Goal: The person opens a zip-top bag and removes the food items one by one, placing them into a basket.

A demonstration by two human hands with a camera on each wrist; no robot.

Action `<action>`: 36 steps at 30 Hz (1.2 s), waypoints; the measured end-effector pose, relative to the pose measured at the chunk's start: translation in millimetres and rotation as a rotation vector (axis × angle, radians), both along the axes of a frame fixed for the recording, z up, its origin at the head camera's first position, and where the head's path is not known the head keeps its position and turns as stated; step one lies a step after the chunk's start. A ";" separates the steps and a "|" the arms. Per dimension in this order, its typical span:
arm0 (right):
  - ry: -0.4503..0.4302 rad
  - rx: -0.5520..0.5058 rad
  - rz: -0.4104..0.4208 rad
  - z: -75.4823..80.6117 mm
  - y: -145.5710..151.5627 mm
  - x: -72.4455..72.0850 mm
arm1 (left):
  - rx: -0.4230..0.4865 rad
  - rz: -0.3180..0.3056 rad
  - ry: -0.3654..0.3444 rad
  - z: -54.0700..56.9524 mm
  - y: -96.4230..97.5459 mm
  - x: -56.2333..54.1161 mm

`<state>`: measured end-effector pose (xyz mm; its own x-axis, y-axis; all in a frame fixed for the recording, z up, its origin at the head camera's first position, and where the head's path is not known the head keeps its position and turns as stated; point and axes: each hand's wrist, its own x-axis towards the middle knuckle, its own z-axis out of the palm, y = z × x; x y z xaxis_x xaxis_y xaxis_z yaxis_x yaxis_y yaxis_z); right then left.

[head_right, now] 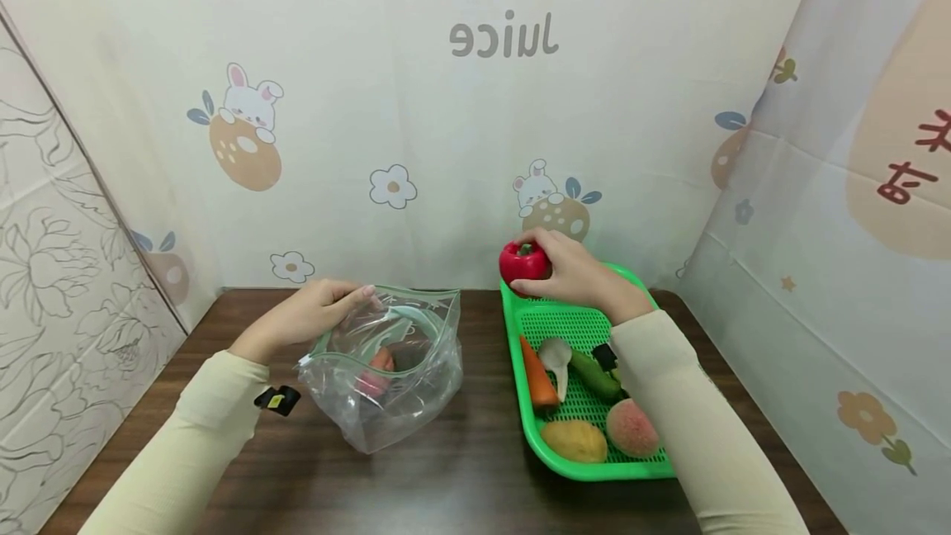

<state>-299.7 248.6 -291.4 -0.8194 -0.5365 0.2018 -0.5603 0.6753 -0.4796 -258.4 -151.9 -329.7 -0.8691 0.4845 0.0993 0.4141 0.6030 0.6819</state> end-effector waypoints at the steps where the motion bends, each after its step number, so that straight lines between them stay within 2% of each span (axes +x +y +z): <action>1: -0.006 -0.005 -0.011 -4.7 4.4 -4.9 | -0.002 0.002 0.004 -0.2 -0.1 -0.1; 9: -0.063 0.001 -0.105 -45.3 26.9 -37.4 | -0.005 0.017 -0.004 0.5 -0.9 1.4; 14: -0.107 0.023 -0.160 -74.0 33.2 -51.2 | 0.001 0.016 -0.008 0.4 -1.3 3.0; 17: -0.094 0.047 -0.169 -92.1 36.5 -58.9 | 0.006 0.010 -0.011 -0.3 -1.7 3.2; 21: -0.127 0.050 -0.174 -109.9 38.2 -63.5 | 0.011 -0.002 -0.011 -0.7 -2.1 3.0; 28: -0.184 0.072 -0.163 -127.4 37.3 -64.5 | 0.004 -0.009 -0.009 -1.4 -2.8 2.2; 36: -0.277 0.080 -0.179 -131.7 33.9 -60.3 | -0.003 -0.004 -0.006 -2.1 -3.4 0.9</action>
<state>-360.0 282.5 -423.1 -0.9198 -0.3845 -0.0782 -0.2856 0.7927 -0.5386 -257.5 -155.3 -331.8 -0.8676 0.4886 0.0922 0.4123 0.6033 0.6827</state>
